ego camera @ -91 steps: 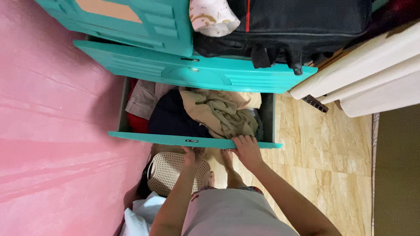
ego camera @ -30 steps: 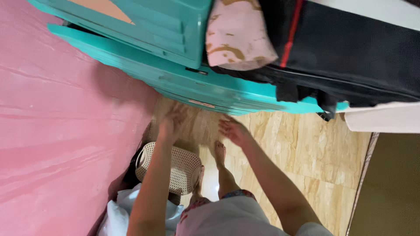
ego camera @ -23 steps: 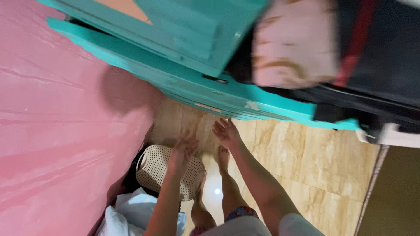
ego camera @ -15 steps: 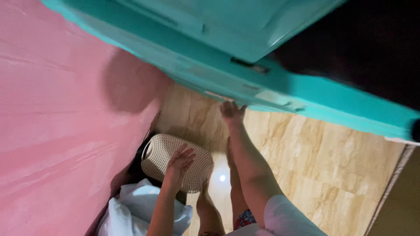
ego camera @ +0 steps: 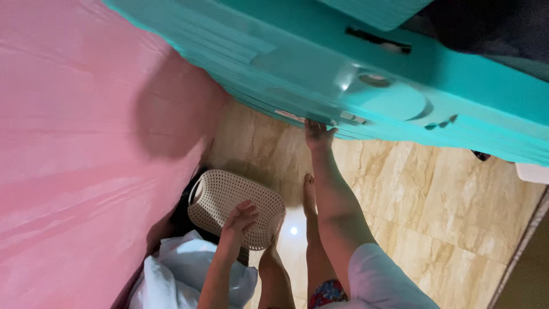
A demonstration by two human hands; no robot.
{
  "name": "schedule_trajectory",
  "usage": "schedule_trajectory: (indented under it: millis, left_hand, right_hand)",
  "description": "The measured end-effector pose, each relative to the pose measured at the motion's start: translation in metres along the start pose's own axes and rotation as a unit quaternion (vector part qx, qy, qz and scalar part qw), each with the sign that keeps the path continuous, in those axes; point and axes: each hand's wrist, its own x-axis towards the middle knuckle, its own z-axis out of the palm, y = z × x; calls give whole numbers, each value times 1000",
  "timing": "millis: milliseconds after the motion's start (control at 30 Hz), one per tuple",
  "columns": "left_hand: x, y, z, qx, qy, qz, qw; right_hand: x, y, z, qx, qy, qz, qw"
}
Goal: The person opens and closes drawers on several plastic storage cabinets in the room. They pull out small and large drawers one at a time, briefly revealing clothes inside, then push each drawer shut and move to the next cabinet.
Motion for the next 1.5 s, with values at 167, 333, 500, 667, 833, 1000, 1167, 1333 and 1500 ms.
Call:
schedule_trajectory:
  millis: [167,333,500,667,833,1000,1167,1333,1500]
  left_hand:
    - [0,-1,-13,4,1,-6,1000]
    - [-1,-23,-33,-14,-37,51,998]
    - [-17,-50,-38,-24,-24,-38,999]
    - [-24,-53,-45,-1,-35,-45,998]
    - [-18,-53,-51,-19,-26,-46,998]
    - [-26,-47,-39,8,-15,-44,999]
    - [-25,-32,-28,21,-41,-47,998]
    - [-20,-20,-33,-13,-26,-27,999]
    - [-19,-10,-39,-27,-33,-8,999]
  right_hand:
    - [-10,8,3,-42,-49,8,998]
    - [-23,33,-36,10,-62,-23,998]
    - [-76,60,-102,106,49,-61,991]
    - [-103,63,-145,46,4,-5,999]
    - [-109,65,-141,43,1,42,998]
    - [-143,72,-104,100,132,178,970]
    - [-160,74,-72,244,-7,300,922]
    - [-121,74,-49,276,-49,321,905]
    - [-84,61,1,178,-113,303,929]
